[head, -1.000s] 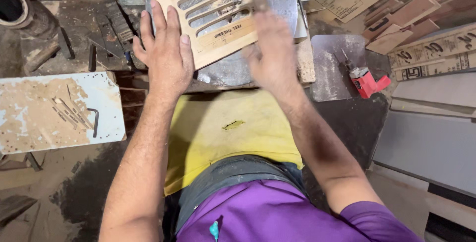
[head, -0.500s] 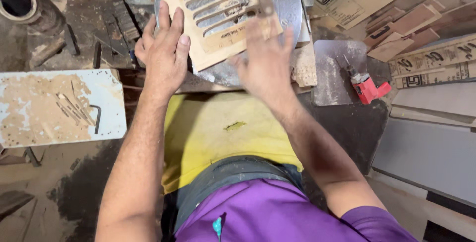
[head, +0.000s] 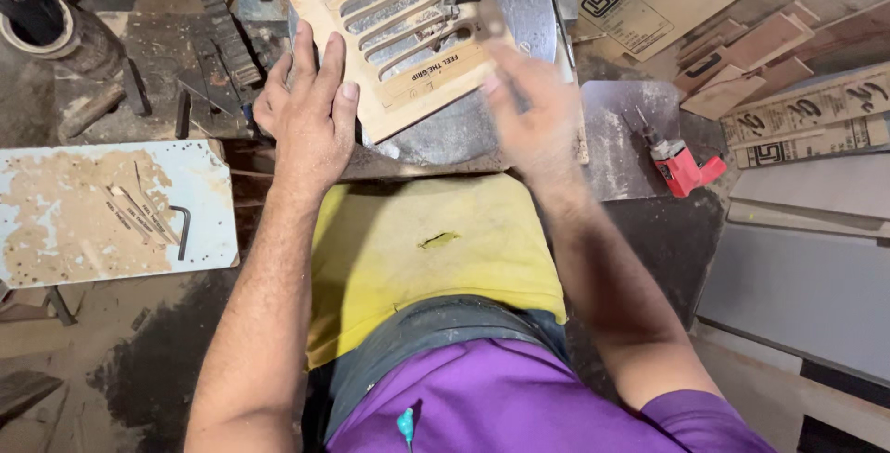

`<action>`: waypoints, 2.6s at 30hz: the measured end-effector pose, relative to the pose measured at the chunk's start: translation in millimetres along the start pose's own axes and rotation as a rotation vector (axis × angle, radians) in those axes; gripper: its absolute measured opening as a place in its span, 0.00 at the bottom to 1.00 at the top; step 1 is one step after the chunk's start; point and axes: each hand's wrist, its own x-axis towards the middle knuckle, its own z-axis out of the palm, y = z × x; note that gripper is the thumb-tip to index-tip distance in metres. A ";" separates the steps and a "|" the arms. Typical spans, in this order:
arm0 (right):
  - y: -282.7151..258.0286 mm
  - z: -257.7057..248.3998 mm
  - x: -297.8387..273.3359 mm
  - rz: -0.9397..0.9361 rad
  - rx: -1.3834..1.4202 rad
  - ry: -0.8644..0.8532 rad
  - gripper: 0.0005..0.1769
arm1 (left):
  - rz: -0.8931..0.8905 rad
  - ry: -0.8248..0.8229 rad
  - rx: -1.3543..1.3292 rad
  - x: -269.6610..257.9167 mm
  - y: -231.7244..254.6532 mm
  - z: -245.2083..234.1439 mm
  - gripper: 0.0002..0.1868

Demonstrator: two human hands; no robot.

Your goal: The person sands a rectangular wooden piece with multiple cutouts using a handheld sanding block on a workbench. They repeatedly rub the sanding block over the surface and edges, flip the piece to work on different sides, and use pliers to remove small wood fragments from the cutouts.

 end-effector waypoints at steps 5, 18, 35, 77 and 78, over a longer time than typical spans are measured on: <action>12.5 -4.8 -0.1 -0.011 -0.108 -0.020 0.14 | -0.016 0.008 -0.015 -1.1 -2.9 7.6 0.25; 4.1 38.7 -11.9 -0.331 -0.227 -0.061 0.12 | 0.007 0.024 0.019 -4.3 -6.2 10.7 0.25; 1.9 39.1 -18.2 -0.456 -0.222 -0.007 0.06 | 0.014 0.045 0.064 -7.6 -11.8 17.2 0.25; 0.4 17.2 -25.1 0.330 -0.047 -0.140 0.16 | 0.042 -0.100 0.247 -56.0 58.5 -5.8 0.35; 1.6 16.6 -24.4 0.361 -0.043 -0.148 0.16 | 0.045 -0.107 0.240 -58.5 61.5 -7.4 0.35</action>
